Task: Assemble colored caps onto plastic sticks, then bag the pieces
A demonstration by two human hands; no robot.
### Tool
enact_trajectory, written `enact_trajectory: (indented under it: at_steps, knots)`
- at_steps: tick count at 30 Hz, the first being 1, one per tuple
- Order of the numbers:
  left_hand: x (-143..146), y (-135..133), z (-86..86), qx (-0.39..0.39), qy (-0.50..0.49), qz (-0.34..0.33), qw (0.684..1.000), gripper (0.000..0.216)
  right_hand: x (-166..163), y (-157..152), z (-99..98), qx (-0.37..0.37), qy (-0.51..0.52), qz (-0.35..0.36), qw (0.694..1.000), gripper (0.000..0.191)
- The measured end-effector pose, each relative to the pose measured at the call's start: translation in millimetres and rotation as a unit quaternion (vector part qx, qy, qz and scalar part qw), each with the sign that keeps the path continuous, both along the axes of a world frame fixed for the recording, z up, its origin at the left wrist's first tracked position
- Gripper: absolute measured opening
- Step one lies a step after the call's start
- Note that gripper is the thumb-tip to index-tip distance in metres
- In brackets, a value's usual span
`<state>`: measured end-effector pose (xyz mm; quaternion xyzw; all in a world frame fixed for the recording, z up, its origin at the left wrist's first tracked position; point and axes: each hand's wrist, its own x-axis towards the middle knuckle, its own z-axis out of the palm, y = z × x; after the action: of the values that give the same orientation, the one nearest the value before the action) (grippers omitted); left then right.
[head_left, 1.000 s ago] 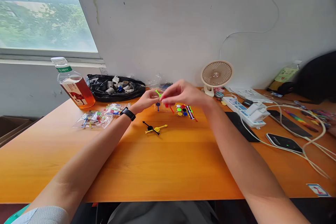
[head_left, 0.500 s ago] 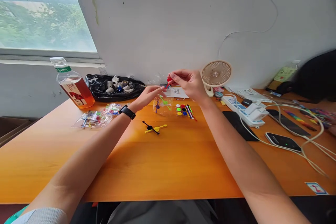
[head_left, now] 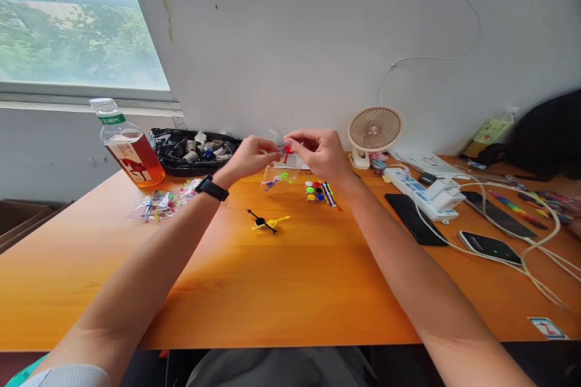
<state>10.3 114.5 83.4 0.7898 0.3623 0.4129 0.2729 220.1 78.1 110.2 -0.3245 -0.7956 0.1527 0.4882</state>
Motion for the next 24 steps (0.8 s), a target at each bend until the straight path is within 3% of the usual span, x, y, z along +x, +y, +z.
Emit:
enact_trajectory:
  at_steps: [8, 13, 19, 24]
  knots:
    - [-7, 3, -0.9, -0.011, 0.035, 0.009, 0.999, 0.036, 6, 8, -9.2, -0.087, -0.188, 0.011, 0.978, 0.023]
    - [-9, 7, -0.8, 0.026, 0.06, 0.027, 0.998, 0.033, 4, 10, -13.7, -0.069, -0.275, -0.012, 0.959, 0.02]
    - [-9, 2, 4.5, -0.032, 0.016, 0.049, 0.998, 0.028, 0, -3, -0.1, -0.039, -0.256, -0.028, 0.966, 0.029]
    - [-14, 6, 1.3, -0.031, 0.035, 0.037, 0.998, 0.026, 4, 1, -7.8, -0.103, -0.291, 0.015, 0.951, 0.038]
